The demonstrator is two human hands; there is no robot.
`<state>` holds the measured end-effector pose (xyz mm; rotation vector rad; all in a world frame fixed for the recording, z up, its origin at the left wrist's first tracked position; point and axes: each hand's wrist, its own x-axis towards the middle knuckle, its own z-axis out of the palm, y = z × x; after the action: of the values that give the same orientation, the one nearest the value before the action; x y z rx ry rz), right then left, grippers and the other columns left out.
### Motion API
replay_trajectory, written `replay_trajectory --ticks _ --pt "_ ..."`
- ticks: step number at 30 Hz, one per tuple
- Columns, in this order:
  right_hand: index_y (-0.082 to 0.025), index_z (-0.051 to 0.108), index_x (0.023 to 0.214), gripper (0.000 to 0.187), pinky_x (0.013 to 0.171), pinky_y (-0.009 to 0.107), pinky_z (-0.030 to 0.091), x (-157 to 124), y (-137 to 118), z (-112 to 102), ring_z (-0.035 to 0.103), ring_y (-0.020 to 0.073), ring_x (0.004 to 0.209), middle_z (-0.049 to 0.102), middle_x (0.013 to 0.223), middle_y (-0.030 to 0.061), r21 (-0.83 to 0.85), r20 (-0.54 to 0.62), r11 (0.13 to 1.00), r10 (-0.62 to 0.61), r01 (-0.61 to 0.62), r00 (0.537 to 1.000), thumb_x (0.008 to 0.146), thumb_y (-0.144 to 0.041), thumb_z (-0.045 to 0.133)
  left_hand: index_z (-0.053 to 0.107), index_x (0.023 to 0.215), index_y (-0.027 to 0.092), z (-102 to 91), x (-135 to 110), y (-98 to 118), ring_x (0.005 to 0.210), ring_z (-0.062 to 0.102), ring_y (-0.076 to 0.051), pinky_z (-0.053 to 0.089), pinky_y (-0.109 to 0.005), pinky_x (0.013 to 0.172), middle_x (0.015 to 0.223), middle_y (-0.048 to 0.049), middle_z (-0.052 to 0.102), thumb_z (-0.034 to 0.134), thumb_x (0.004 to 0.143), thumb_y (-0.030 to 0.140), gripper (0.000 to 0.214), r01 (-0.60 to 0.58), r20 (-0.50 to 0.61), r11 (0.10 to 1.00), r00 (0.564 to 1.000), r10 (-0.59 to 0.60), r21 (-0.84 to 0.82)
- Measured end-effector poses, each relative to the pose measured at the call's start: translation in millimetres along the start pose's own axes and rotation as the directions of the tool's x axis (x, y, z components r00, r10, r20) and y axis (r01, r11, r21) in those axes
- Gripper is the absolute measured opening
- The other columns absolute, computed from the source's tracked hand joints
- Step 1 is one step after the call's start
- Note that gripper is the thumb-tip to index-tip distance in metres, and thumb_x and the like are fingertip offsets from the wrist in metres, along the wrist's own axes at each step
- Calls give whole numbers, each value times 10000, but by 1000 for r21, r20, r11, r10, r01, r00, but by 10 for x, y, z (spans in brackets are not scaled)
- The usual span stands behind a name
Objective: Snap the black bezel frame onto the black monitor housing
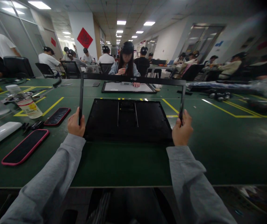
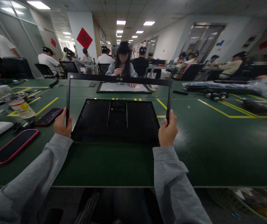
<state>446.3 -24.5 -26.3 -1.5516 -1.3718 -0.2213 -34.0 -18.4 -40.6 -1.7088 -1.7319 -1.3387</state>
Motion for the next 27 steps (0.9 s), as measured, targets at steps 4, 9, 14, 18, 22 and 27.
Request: replay_trajectory --ticks 4,9,14,18,22,27 --pt "-175 311 1482 527 1059 447 430 -14 -91 -38 501 233 1307 517 1418 149 34 -115 999 6 -2 993 959 -233 302 406 1443 133 -53 7 36 1250 535 -240 364 -405 1096 1381 -135 556 409 932 394 574 -1 -47 1000 999 1 -3" --pt "-170 381 1451 502 1065 425 427 -13 -54 -22 520 227 1286 532 1408 131 28 -127 1000 -7 11 992 956 -238 331 439 1422 136 -27 -9 29 1240 548 -233 376 -385 1083 1381 -131 558 406 937 404 555 -10 -23 1000 1000 10 -7" --pt "-172 441 1413 484 1054 438 429 5 49 23 530 233 1272 563 1378 118 -17 -80 1000 0 -1 997 944 -237 346 466 1411 148 31 -14 -11 1217 570 -231 392 -380 1072 1333 -118 601 416 929 414 553 13 36 1000 999 -13 -3" --pt "-181 471 1399 492 1032 436 439 7 95 46 565 242 1226 587 1350 113 -25 -42 1000 7 -8 999 917 -220 379 486 1399 165 78 -13 -49 1205 581 -240 400 -385 1065 1315 -115 614 430 915 412 547 38 104 999 994 -37 -9" --pt "-181 523 1364 483 1004 439 450 -1 104 57 606 256 1156 632 1283 118 -49 -10 997 52 -53 999 897 -217 405 500 1387 175 104 -14 -66 1190 592 -244 413 -392 1054 1317 -115 613 449 902 395 535 61 177 998 982 -57 -16" --pt "-163 539 1355 486 992 433 453 -8 120 65 619 264 1136 650 1255 135 -46 30 996 77 -76 997 886 -208 423 518 1373 167 119 -19 -76 1180 600 -245 432 -376 1038 1309 -113 620 467 896 377 523 86 223 996 971 -83 0"
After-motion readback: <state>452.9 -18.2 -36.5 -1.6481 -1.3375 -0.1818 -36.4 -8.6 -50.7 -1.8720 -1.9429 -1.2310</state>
